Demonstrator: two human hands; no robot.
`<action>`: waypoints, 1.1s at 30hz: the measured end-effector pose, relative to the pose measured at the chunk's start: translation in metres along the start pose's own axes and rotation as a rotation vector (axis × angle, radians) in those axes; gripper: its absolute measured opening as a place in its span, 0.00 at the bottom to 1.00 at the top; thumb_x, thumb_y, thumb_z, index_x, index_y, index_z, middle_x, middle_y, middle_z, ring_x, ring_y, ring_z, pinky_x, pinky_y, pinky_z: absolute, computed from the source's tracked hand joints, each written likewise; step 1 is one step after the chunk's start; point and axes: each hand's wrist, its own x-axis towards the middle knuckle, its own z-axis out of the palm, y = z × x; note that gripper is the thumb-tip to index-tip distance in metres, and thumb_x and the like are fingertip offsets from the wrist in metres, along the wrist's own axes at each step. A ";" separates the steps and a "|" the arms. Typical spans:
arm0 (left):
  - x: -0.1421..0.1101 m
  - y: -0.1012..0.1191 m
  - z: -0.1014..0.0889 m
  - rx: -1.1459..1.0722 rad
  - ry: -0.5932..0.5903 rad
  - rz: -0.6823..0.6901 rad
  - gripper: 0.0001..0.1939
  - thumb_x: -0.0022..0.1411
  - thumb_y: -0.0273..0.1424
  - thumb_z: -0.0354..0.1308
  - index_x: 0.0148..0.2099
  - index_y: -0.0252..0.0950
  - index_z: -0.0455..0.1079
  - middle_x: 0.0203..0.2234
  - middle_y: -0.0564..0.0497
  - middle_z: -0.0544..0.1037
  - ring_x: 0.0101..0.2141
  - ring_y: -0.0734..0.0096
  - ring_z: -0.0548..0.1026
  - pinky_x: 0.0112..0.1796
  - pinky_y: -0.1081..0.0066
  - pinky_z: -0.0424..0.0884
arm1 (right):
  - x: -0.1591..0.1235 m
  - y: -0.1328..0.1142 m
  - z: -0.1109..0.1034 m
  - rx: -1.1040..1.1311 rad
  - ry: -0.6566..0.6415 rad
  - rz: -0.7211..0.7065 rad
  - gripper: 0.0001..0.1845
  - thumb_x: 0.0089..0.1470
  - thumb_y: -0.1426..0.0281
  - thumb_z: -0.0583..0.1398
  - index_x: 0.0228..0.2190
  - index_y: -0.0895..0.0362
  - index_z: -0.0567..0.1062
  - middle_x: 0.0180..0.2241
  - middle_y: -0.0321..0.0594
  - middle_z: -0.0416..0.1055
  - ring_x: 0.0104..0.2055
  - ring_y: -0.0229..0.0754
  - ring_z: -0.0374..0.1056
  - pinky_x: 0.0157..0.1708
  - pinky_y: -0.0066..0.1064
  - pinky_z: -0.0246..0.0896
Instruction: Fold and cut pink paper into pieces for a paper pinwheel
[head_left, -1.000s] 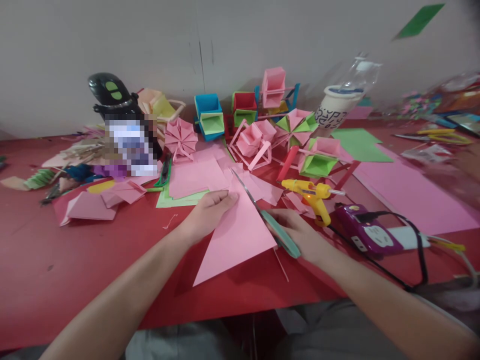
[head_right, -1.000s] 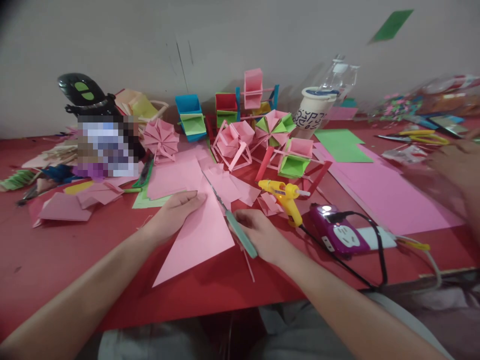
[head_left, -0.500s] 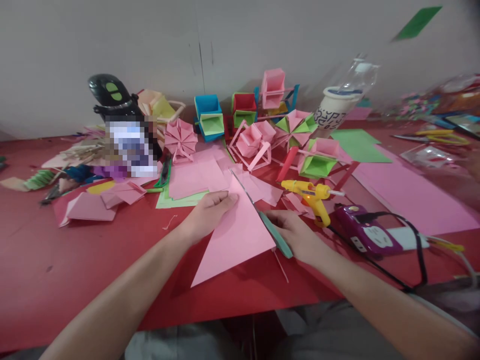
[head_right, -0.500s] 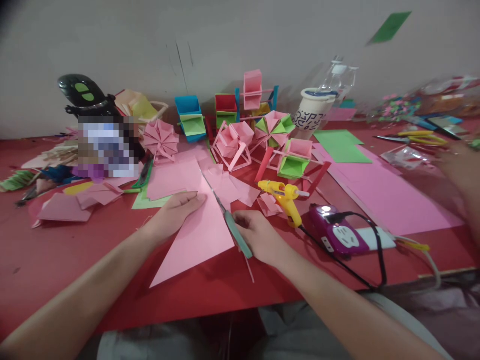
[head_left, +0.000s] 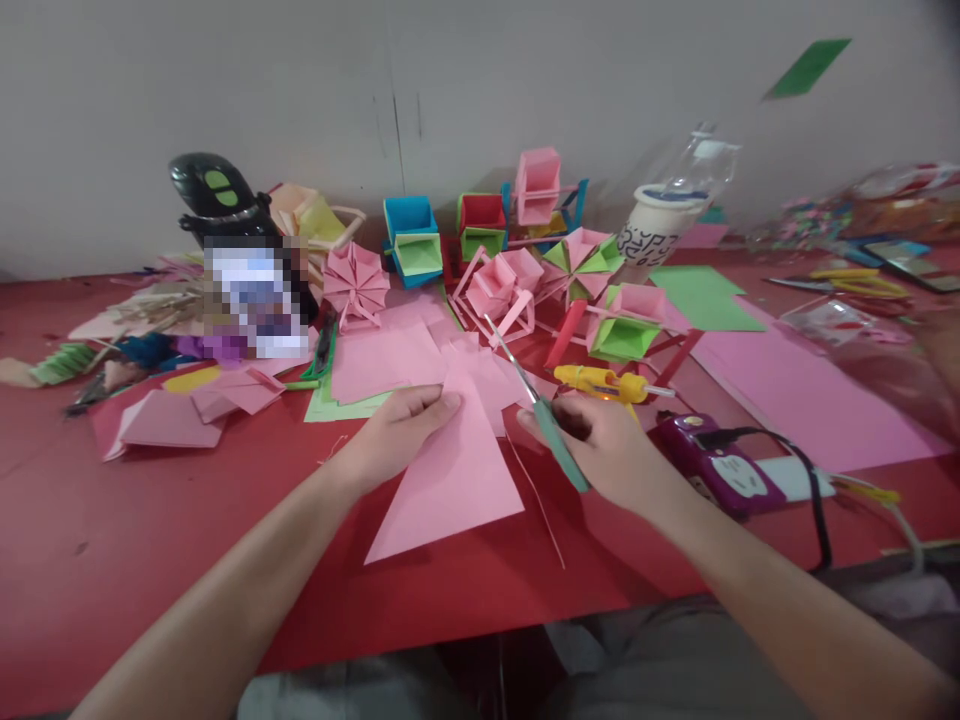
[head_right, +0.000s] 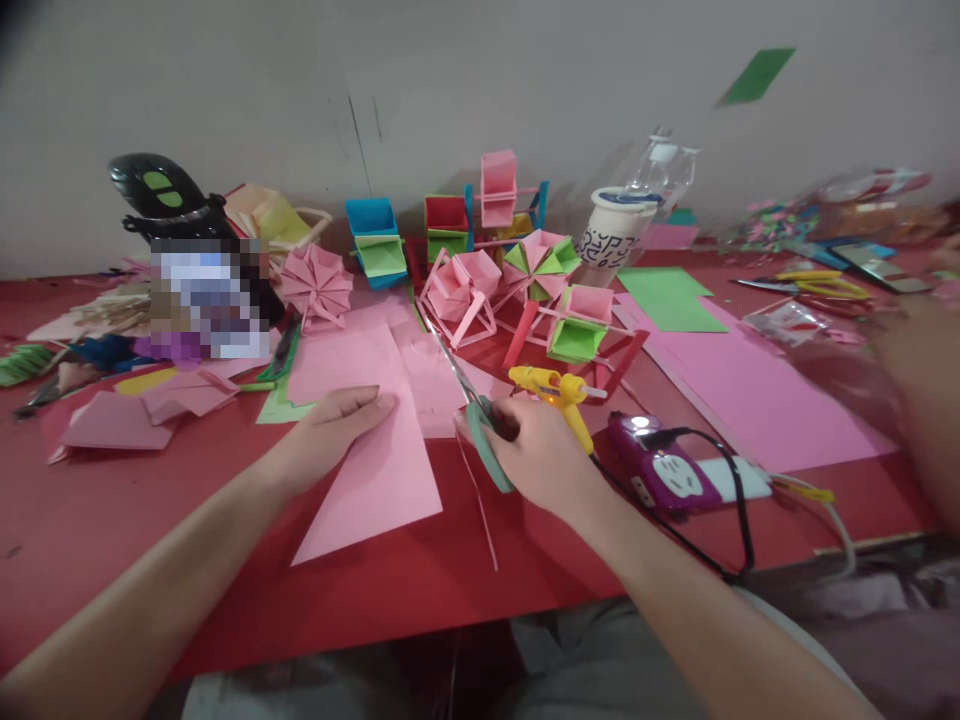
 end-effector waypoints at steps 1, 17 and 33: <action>-0.001 0.002 -0.003 0.026 0.019 0.007 0.25 0.62 0.51 0.57 0.25 0.38 0.57 0.18 0.57 0.59 0.19 0.76 0.58 0.20 0.73 0.52 | 0.002 -0.001 -0.003 -0.114 0.015 -0.023 0.27 0.55 0.49 0.61 0.18 0.55 0.63 0.17 0.33 0.59 0.20 0.35 0.52 0.21 0.31 0.45; -0.006 0.015 -0.034 0.257 0.160 0.157 0.23 0.66 0.44 0.52 0.25 0.39 0.49 0.22 0.58 0.50 0.22 0.77 0.51 0.22 0.73 0.48 | 0.054 -0.035 0.016 -0.815 -0.101 0.032 0.13 0.60 0.64 0.56 0.36 0.61 0.74 0.35 0.58 0.76 0.37 0.59 0.75 0.29 0.37 0.58; 0.014 -0.004 -0.053 0.175 0.439 0.158 0.19 0.66 0.47 0.52 0.40 0.35 0.69 0.30 0.51 0.72 0.29 0.71 0.70 0.29 0.72 0.65 | 0.093 -0.035 0.044 0.293 -0.329 -0.248 0.25 0.58 0.50 0.59 0.21 0.56 0.66 0.20 0.30 0.56 0.24 0.34 0.53 0.26 0.29 0.49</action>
